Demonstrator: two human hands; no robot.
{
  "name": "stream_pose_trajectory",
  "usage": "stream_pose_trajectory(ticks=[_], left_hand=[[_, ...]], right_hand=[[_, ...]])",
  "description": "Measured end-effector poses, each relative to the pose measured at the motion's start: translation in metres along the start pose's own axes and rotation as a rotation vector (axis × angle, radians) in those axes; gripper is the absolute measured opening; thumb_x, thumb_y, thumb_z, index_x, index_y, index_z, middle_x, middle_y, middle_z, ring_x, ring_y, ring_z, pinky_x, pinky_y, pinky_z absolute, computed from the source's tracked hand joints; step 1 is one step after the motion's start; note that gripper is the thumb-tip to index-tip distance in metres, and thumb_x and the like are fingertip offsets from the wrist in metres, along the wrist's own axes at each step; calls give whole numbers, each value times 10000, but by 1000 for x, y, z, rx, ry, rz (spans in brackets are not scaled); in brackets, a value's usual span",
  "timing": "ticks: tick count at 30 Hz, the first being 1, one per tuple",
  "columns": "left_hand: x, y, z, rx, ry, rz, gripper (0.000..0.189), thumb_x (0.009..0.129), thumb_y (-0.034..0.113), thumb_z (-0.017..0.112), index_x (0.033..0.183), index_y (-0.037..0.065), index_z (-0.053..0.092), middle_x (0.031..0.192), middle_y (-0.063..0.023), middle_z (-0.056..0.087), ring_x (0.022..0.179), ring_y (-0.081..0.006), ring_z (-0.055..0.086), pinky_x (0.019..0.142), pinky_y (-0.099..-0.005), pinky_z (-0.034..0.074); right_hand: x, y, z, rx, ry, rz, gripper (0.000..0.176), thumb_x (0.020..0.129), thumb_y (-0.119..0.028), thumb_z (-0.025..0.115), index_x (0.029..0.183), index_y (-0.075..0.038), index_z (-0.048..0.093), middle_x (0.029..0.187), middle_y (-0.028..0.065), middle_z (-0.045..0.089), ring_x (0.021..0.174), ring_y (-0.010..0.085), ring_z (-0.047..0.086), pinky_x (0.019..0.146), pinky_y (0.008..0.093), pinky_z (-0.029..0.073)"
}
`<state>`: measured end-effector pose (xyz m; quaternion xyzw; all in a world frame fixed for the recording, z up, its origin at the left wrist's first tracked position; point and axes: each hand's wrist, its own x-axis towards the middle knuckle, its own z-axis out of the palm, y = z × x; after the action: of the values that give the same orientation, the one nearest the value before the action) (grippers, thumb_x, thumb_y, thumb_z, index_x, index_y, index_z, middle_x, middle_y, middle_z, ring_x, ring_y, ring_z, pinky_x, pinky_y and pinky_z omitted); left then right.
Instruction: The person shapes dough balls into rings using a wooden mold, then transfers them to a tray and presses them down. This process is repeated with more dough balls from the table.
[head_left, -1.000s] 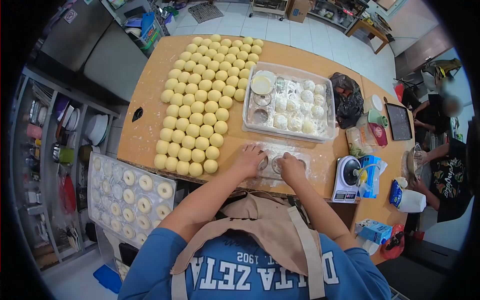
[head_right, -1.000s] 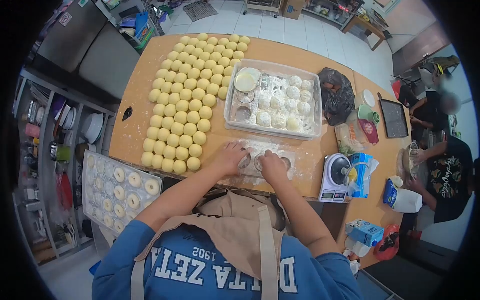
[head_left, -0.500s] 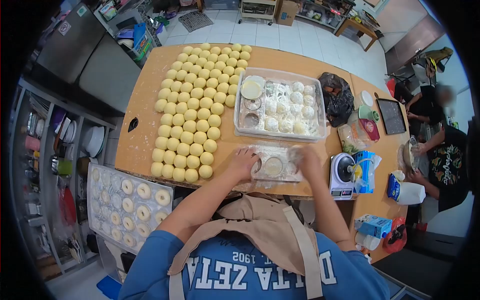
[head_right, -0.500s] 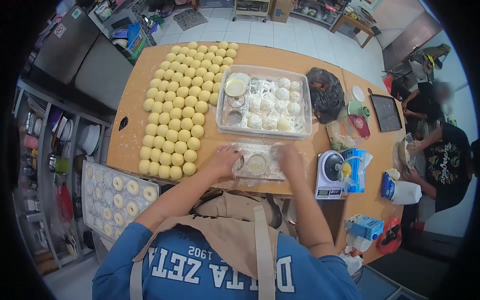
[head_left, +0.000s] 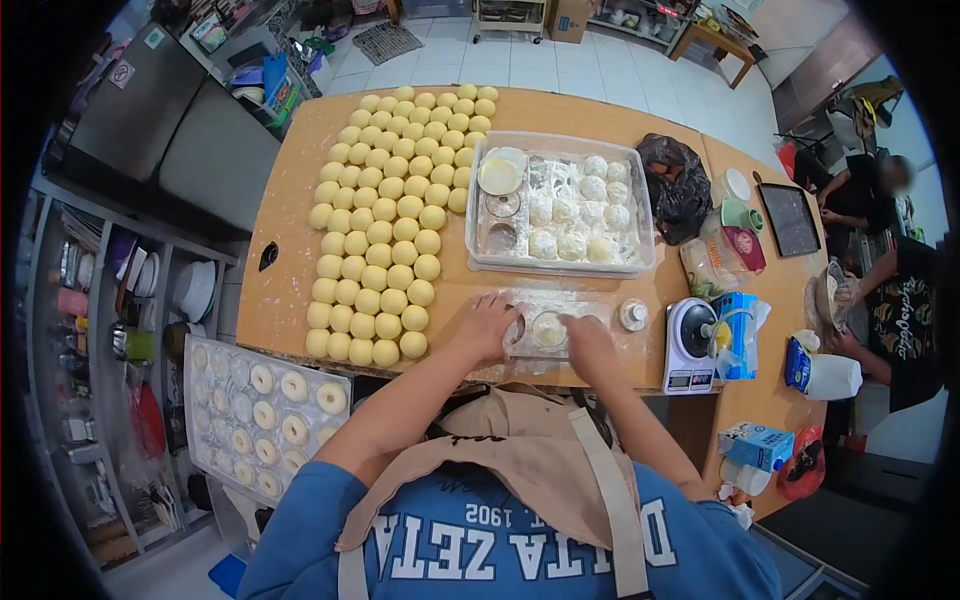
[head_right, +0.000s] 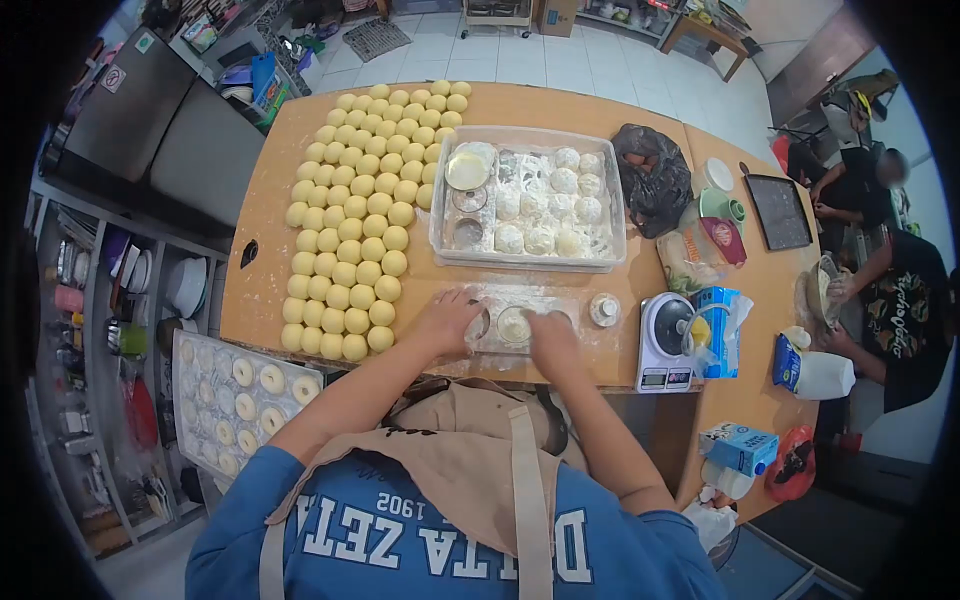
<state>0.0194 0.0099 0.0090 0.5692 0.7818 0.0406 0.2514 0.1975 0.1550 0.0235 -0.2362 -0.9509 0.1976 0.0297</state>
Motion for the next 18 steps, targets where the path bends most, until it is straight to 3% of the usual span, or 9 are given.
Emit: stream_pose_trajectory(ticks=[4,13,18], left_hand=[[1,-3,4,5,13,19,1031,545,334,883,1429,197,370,1430,-131,385,1351,-345,326,1134,-499,234],[1,-4,5,-12,38,30,1062,504,351,900,1418,186,384,1420,-141,387,1341,-353,333,1132,-514,229],[5,3,7,26,14,35,975,559,303,866,1403,180,394,1411,-158,385,1328,-367,343,1117,-568,222]], right_hand=[[-4,-6,12,-26,-82,-46,333,829,-34,490,1158,-49,538,848,145,656,889,307,601,761,437,464],[1,-11,16,-108,-137,-78,310,834,-62,503,1144,-54,507,847,127,672,920,292,610,755,441,457],[5,-8,30,-171,-152,-91,217,916,-158,488,1097,-44,522,800,161,647,874,323,614,728,466,449]])
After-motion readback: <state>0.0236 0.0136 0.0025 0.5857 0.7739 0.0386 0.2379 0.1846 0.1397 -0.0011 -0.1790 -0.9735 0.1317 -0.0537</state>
